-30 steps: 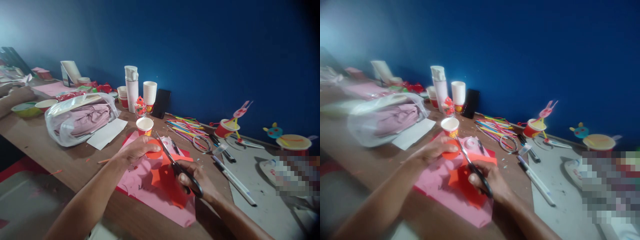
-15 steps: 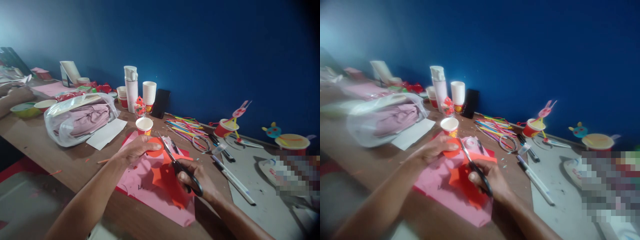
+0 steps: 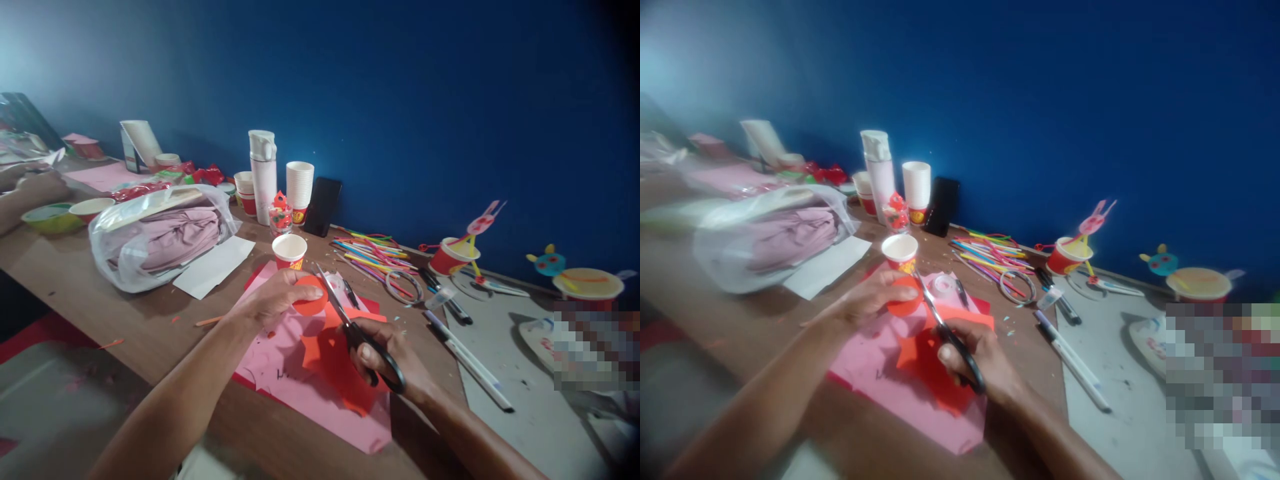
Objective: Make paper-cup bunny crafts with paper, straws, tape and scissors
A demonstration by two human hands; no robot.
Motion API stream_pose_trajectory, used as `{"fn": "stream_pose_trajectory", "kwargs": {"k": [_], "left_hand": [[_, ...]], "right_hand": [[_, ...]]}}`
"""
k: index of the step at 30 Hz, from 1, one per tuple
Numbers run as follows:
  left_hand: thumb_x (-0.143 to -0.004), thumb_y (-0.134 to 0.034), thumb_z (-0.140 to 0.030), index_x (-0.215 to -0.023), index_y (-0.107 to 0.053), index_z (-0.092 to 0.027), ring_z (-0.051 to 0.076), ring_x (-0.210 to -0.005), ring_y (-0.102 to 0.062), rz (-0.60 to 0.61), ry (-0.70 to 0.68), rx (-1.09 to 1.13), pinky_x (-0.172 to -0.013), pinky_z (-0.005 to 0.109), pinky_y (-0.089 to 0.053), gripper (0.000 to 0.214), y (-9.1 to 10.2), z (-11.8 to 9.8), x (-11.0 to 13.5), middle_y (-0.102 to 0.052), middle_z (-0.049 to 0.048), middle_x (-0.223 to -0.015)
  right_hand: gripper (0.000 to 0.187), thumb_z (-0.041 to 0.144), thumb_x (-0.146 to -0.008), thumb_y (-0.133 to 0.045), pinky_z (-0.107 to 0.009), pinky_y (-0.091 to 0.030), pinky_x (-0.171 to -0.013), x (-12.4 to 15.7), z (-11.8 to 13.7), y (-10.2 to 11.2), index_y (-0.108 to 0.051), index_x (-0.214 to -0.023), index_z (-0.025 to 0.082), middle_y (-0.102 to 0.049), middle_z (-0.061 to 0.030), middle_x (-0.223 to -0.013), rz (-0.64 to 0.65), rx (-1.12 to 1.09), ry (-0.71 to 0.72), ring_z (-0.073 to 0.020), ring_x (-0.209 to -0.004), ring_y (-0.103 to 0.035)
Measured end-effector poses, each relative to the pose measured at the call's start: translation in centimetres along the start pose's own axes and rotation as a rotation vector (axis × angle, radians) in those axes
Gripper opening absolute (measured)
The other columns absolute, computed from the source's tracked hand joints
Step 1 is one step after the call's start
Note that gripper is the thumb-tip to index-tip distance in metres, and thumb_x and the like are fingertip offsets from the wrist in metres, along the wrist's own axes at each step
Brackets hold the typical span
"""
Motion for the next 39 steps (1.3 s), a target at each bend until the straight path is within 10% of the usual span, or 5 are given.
{"fn": "stream_pose_trajectory", "kwargs": {"k": [39], "left_hand": [[-0.059, -0.069, -0.021, -0.070, -0.064, -0.013, 0.011, -0.056, -0.055, 0.002, 0.102, -0.078, -0.056, 0.023, -0.043, 0.014, -0.10, -0.69, 0.80, -0.063, 0.0018, -0.064]], "right_hand": [[0.048, 0.055, -0.068, -0.064, -0.016, -0.033, -0.039, 0.18, 0.34, 0.21, -0.059, -0.089, 0.012, -0.046, 0.0034, -0.058, 0.008, 0.013, -0.053, -0.0047, -0.042, -0.040]]}}
Point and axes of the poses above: each hand's wrist, its own x-axis away from the middle knuckle, its own y-axis out of the back of the hand, z = x × y, the point moved 2 cm from there along -x, towards the middle knuckle
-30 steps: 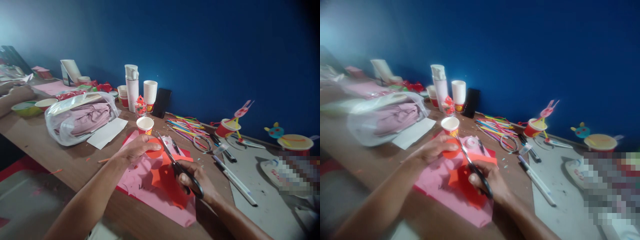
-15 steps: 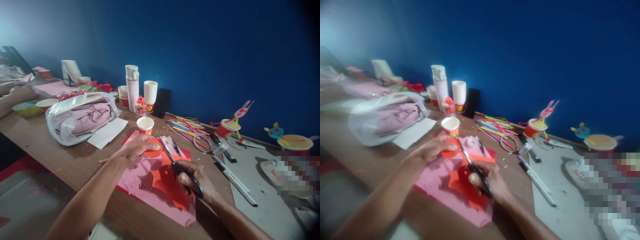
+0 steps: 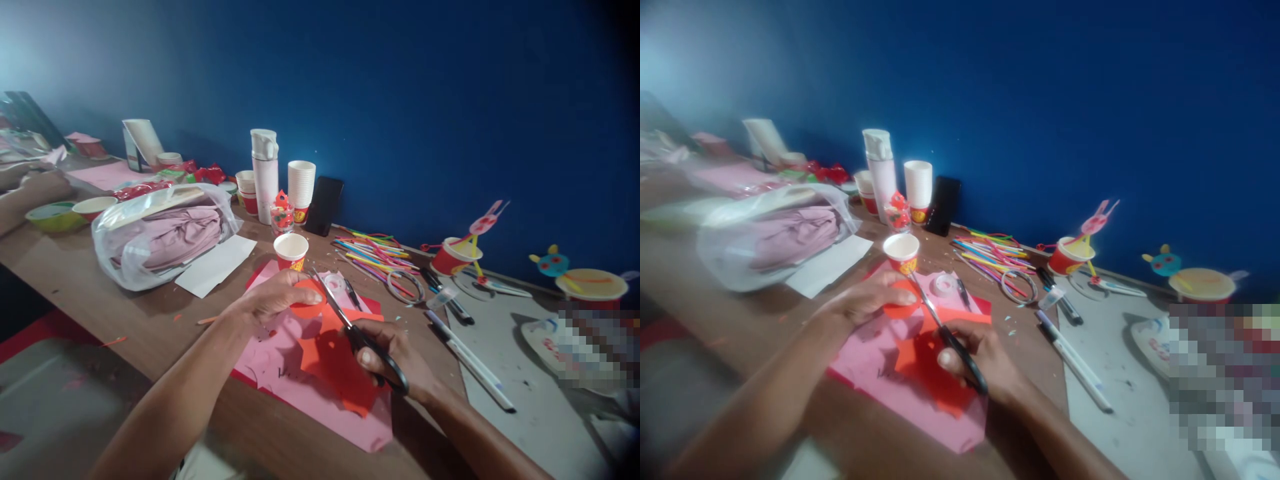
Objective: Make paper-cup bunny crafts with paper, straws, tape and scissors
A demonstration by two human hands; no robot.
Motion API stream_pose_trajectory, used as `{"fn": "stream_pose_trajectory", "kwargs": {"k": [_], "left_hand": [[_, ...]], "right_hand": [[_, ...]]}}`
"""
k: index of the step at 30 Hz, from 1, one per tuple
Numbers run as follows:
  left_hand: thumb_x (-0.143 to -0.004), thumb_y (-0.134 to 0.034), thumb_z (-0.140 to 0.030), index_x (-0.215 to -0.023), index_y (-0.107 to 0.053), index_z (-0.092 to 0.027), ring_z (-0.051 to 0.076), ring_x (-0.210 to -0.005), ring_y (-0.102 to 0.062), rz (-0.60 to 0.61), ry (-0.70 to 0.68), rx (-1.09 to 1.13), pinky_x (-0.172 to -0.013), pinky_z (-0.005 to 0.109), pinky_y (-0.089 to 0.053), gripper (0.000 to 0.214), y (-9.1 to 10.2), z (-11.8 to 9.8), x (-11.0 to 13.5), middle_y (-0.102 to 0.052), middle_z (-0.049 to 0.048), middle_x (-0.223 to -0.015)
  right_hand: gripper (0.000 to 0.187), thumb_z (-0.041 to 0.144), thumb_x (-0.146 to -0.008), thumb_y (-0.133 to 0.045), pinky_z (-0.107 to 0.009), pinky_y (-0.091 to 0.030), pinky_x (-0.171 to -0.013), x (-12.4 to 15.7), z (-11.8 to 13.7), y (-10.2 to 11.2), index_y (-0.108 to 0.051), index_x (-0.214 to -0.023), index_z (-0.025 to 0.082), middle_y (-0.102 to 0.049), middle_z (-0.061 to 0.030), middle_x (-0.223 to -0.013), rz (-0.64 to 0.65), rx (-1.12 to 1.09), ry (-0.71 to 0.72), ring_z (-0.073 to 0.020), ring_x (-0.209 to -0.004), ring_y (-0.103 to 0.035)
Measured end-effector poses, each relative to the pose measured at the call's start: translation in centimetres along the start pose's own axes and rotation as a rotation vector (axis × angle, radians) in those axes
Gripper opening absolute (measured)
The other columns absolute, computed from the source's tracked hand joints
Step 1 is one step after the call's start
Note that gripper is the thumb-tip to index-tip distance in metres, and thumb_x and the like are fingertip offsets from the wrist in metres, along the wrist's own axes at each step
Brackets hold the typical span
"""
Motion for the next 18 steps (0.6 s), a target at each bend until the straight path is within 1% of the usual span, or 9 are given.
{"fn": "stream_pose_trajectory", "kwargs": {"k": [3, 7, 12, 18], "left_hand": [[-0.058, -0.070, -0.021, -0.066, -0.063, -0.012, 0.010, -0.054, -0.054, 0.012, -0.001, 0.008, -0.055, 0.022, -0.042, 0.014, -0.07, -0.08, -0.02, -0.063, 0.0015, -0.062], [-0.057, -0.070, -0.021, -0.067, -0.061, -0.012, 0.011, -0.055, -0.055, 0.011, 0.010, 0.024, -0.057, 0.024, -0.044, 0.016, -0.25, -0.27, 0.14, -0.063, 0.0023, -0.062], [-0.057, -0.071, -0.020, -0.062, -0.056, -0.013, 0.012, -0.058, -0.057, -0.004, 0.016, 0.045, -0.061, 0.026, -0.045, 0.017, -0.14, -0.22, 0.16, -0.056, -0.0013, -0.056], [-0.061, -0.071, -0.022, -0.068, -0.062, -0.011, 0.011, -0.058, -0.055, 0.014, -0.026, 0.038, -0.061, 0.025, -0.042, 0.016, 0.24, 0.40, -0.66, -0.059, 0.0010, -0.062]], "right_hand": [[0.050, 0.057, -0.067, -0.062, -0.016, -0.032, -0.038, 0.01, 0.04, 0.08, -0.059, -0.089, 0.012, -0.045, 0.0034, -0.057, -0.007, 0.003, -0.017, -0.0045, -0.041, -0.039], [0.045, 0.054, -0.069, -0.062, -0.016, -0.032, -0.038, 0.03, -0.07, 0.12, -0.059, -0.087, 0.013, -0.045, 0.0039, -0.056, -0.001, 0.004, 0.007, -0.0045, -0.041, -0.039], [0.044, 0.053, -0.073, -0.060, -0.016, -0.031, -0.037, -0.03, -0.26, 0.03, -0.060, -0.090, 0.013, -0.045, 0.0038, -0.056, -0.005, -0.025, 0.029, -0.0044, -0.040, -0.039], [0.045, 0.052, -0.074, -0.059, -0.017, -0.030, -0.038, -0.11, -0.53, 0.15, -0.060, -0.092, 0.011, -0.046, 0.0039, -0.052, -0.031, -0.018, 0.050, -0.0049, -0.039, -0.039]]}}
Point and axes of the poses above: each hand's wrist, its own x-axis away from the middle knuckle, its own y-axis out of the back of the hand, z = x × y, the point moved 2 cm from there along -x, towards the middle knuckle
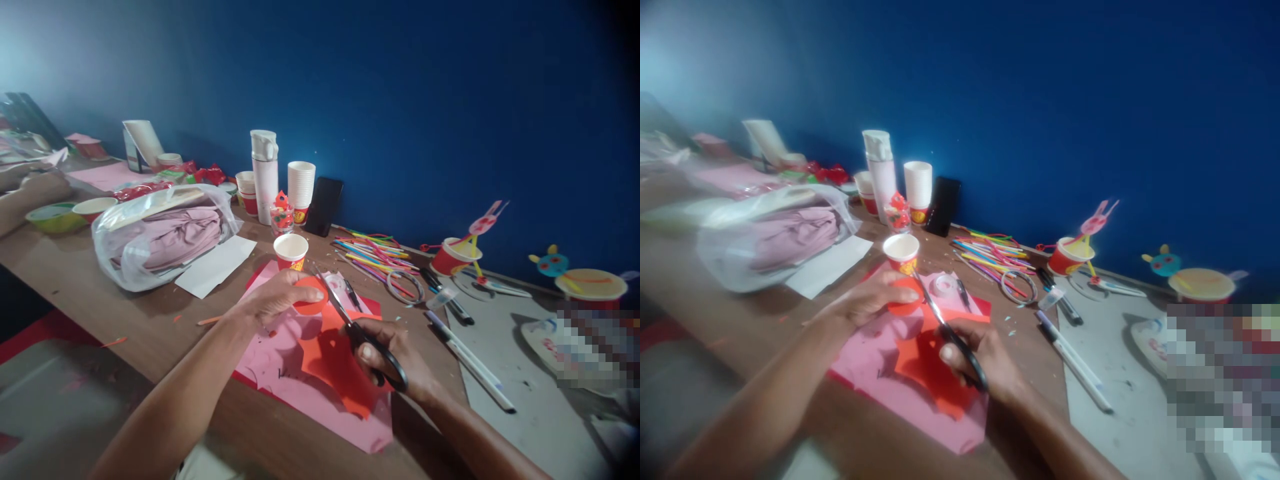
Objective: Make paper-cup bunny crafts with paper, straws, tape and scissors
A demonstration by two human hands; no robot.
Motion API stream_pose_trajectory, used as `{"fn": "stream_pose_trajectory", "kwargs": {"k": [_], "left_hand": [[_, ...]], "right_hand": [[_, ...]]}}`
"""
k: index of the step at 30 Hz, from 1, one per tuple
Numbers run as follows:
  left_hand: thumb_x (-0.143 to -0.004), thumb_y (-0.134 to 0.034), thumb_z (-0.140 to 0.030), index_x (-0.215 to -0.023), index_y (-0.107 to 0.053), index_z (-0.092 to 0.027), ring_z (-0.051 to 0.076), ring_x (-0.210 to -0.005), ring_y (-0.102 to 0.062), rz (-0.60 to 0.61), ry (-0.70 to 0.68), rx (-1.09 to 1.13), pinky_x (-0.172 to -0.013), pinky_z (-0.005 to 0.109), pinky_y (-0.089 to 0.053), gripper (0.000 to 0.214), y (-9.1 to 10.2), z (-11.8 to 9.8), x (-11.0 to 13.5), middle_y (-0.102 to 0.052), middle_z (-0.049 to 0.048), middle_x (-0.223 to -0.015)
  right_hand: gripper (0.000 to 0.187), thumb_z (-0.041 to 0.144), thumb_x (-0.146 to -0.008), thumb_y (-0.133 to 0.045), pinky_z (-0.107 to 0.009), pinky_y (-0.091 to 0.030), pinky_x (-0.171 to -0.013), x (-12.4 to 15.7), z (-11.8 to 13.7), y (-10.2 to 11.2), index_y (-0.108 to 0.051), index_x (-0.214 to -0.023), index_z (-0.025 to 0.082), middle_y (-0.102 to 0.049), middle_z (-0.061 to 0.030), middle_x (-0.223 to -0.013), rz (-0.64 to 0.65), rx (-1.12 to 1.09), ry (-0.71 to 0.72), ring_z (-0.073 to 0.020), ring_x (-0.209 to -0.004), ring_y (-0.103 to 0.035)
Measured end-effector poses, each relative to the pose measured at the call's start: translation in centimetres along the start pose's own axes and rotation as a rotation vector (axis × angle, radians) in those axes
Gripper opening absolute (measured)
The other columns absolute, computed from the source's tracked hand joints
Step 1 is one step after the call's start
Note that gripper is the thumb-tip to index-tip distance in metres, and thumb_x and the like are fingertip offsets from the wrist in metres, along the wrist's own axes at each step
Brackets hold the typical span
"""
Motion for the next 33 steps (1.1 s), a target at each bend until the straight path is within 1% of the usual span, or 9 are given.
{"fn": "stream_pose_trajectory", "kwargs": {"k": [5, 8, 11, 14, 18, 24, 28, 33], "left_hand": [[-0.066, -0.070, -0.023, -0.066, -0.061, -0.012, 0.007, -0.056, -0.051, 0.024, -0.101, 0.085, -0.057, 0.021, -0.038, 0.015, -0.16, 0.49, -0.59, -0.058, -0.0005, -0.060], [-0.066, -0.070, -0.024, -0.066, -0.061, -0.011, 0.008, -0.056, -0.050, 0.003, -0.122, 0.073, -0.056, 0.021, -0.037, 0.015, -0.18, 0.61, -0.69, -0.058, -0.0006, -0.060], [-0.066, -0.070, -0.025, -0.066, -0.061, -0.011, 0.007, -0.055, -0.048, 0.010, -0.142, 0.046, -0.055, 0.020, -0.035, 0.016, -0.23, 0.50, -0.62, -0.057, -0.0007, -0.059], [-0.067, -0.069, -0.025, -0.063, -0.058, -0.011, 0.006, -0.053, -0.046, 0.022, -0.138, 0.041, -0.053, 0.020, -0.033, 0.018, -0.37, 0.40, -0.49, -0.053, -0.0021, -0.056], [-0.066, -0.069, -0.025, -0.059, -0.054, -0.012, 0.005, -0.050, -0.044, 0.029, -0.108, 0.021, -0.051, 0.020, -0.032, 0.021, -0.50, 0.47, -0.46, -0.050, -0.0033, -0.055], [-0.067, -0.068, -0.026, -0.065, -0.058, -0.012, 0.006, -0.051, -0.046, 0.020, -0.093, -0.033, -0.052, 0.020, -0.034, 0.017, -0.25, 0.64, -0.44, -0.053, -0.0026, -0.057], [-0.067, -0.068, -0.026, -0.069, -0.061, -0.012, 0.007, -0.054, -0.049, 0.020, -0.069, -0.037, -0.055, 0.021, -0.036, 0.016, -0.15, 0.61, -0.23, -0.055, -0.0019, -0.059], [-0.067, -0.068, -0.025, -0.065, -0.058, -0.012, 0.008, -0.053, -0.049, 0.054, -0.052, -0.008, -0.054, 0.022, -0.035, 0.016, -0.18, 0.47, -0.22, -0.055, -0.0014, -0.059]], "right_hand": [[0.044, 0.051, -0.075, -0.058, -0.017, -0.032, -0.039, -0.10, -0.21, 0.04, -0.058, -0.094, 0.011, -0.047, 0.0042, -0.052, -0.026, -0.010, 0.016, -0.0052, -0.040, -0.040], [0.043, 0.052, -0.076, -0.056, -0.018, -0.034, -0.040, -0.14, -0.29, -0.14, -0.057, -0.092, 0.012, -0.048, 0.0037, -0.054, -0.013, -0.006, 0.040, -0.0058, -0.041, -0.041], [0.047, 0.056, -0.077, -0.052, -0.019, -0.036, -0.041, -0.16, -0.31, -0.35, -0.056, -0.094, 0.012, -0.048, 0.0033, -0.055, 0.012, -0.012, 0.077, -0.0068, -0.042, -0.042], [0.048, 0.056, -0.077, -0.052, -0.020, -0.037, -0.042, -0.20, -0.29, -0.47, -0.055, -0.096, 0.012, -0.047, 0.0032, -0.056, 0.027, -0.019, 0.090, -0.0071, -0.043, -0.042], [0.044, 0.056, -0.076, -0.054, -0.020, -0.037, -0.042, -0.24, -0.33, -0.48, -0.054, -0.089, 0.014, -0.047, 0.0031, -0.056, 0.017, -0.019, 0.066, -0.0075, -0.043, -0.043], [0.040, 0.054, -0.073, -0.059, -0.019, -0.036, -0.041, -0.18, -0.40, -0.52, -0.052, -0.081, 0.015, -0.048, 0.0031, -0.058, 0.014, -0.056, 0.049, -0.0065, -0.044, -0.043], [0.044, 0.057, -0.071, -0.059, -0.019, -0.036, -0.040, -0.11, -0.14, -0.63, -0.053, -0.079, 0.015, -0.047, 0.0038, -0.055, -0.001, -0.046, 0.026, -0.0066, -0.042, -0.042], [0.047, 0.059, -0.069, -0.059, -0.019, -0.034, -0.039, -0.06, 0.00, -0.75, -0.055, -0.082, 0.014, -0.047, 0.0042, -0.053, -0.017, -0.043, 0.008, -0.0059, -0.039, -0.040]]}}
Point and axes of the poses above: each hand's wrist, its own x-axis away from the middle knuckle, its own y-axis out of the back of the hand, z = x × y, the point moved 2 cm from there along -x, towards the middle knuckle
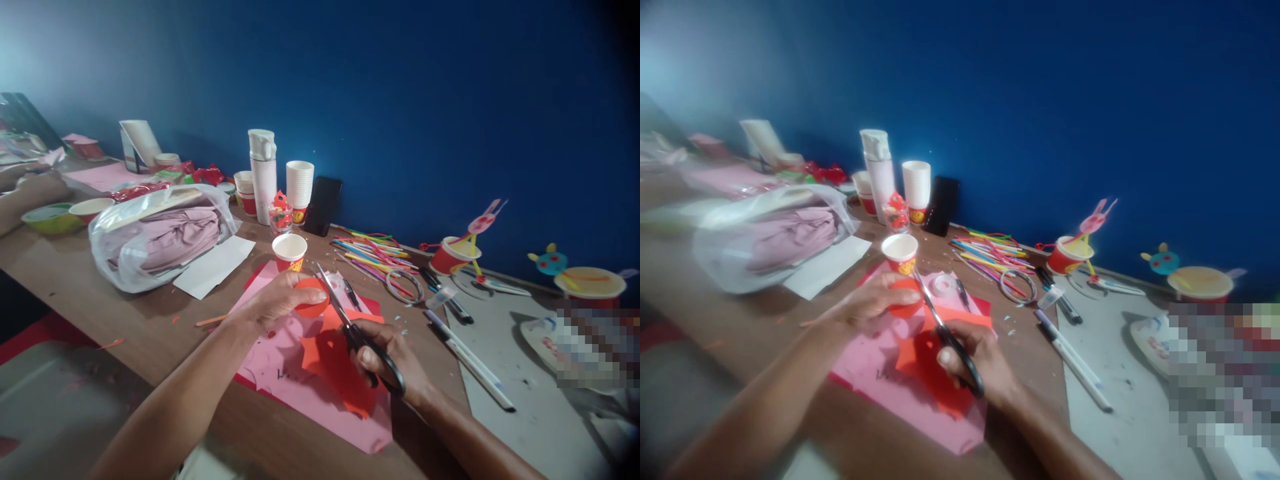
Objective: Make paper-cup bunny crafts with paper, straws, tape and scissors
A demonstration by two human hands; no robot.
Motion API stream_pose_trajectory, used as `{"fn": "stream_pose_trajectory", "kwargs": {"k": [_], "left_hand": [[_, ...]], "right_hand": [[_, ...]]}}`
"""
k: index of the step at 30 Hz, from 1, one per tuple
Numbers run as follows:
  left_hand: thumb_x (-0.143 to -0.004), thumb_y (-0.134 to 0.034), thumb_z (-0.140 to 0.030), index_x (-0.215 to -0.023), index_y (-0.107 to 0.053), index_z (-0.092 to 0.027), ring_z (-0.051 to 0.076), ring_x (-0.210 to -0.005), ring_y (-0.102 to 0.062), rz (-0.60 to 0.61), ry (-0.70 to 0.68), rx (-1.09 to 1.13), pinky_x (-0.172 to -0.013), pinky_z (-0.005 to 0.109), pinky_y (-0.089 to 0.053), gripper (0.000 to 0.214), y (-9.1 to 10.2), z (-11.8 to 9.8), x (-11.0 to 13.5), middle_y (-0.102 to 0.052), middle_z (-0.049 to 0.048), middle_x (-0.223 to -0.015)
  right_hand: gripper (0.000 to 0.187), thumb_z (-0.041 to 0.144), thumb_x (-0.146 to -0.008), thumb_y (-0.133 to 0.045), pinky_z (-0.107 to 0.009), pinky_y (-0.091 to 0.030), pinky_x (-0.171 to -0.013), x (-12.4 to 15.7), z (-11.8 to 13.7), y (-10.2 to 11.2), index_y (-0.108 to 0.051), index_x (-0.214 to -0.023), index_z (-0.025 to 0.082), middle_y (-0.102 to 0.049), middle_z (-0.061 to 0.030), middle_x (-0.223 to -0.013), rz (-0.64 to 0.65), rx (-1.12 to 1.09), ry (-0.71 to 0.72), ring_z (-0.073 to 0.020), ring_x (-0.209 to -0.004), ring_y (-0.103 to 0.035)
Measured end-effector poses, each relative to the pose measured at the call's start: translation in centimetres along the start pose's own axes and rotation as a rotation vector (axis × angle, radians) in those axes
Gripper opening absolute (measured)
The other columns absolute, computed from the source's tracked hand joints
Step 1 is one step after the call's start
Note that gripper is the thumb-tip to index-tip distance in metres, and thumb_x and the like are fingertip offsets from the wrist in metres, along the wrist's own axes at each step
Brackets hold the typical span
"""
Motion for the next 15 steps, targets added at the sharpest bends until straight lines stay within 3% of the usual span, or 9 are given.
{"fn": "stream_pose_trajectory", "kwargs": {"k": [11, 15], "left_hand": [[-0.065, -0.069, -0.023, -0.068, -0.060, -0.011, 0.007, -0.051, -0.049, -0.029, 0.045, 0.020, -0.054, 0.022, -0.036, 0.014, -0.05, -0.30, 0.31, -0.055, -0.0018, -0.057], [-0.065, -0.068, -0.022, -0.065, -0.060, -0.012, 0.006, -0.051, -0.048, 0.035, 0.060, 0.004, -0.051, 0.020, -0.035, 0.012, -0.10, -0.31, 0.31, -0.056, -0.0017, -0.057]], "right_hand": [[0.043, 0.055, -0.072, -0.059, -0.018, -0.033, -0.041, 0.11, -0.26, 0.39, -0.056, -0.083, 0.014, -0.047, 0.0034, -0.055, 0.023, 0.035, -0.003, -0.0063, -0.043, -0.041], [0.038, 0.051, -0.071, -0.062, -0.019, -0.037, -0.044, 0.03, -0.41, 0.42, -0.055, -0.079, 0.015, -0.048, 0.0027, -0.059, 0.031, 0.019, -0.006, -0.0070, -0.047, -0.043]]}}
Point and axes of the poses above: each hand's wrist, its own x-axis away from the middle knuckle, its own y-axis out of the back of the hand, z = x × y, the point moved 2 cm from there along -x, towards the middle knuckle
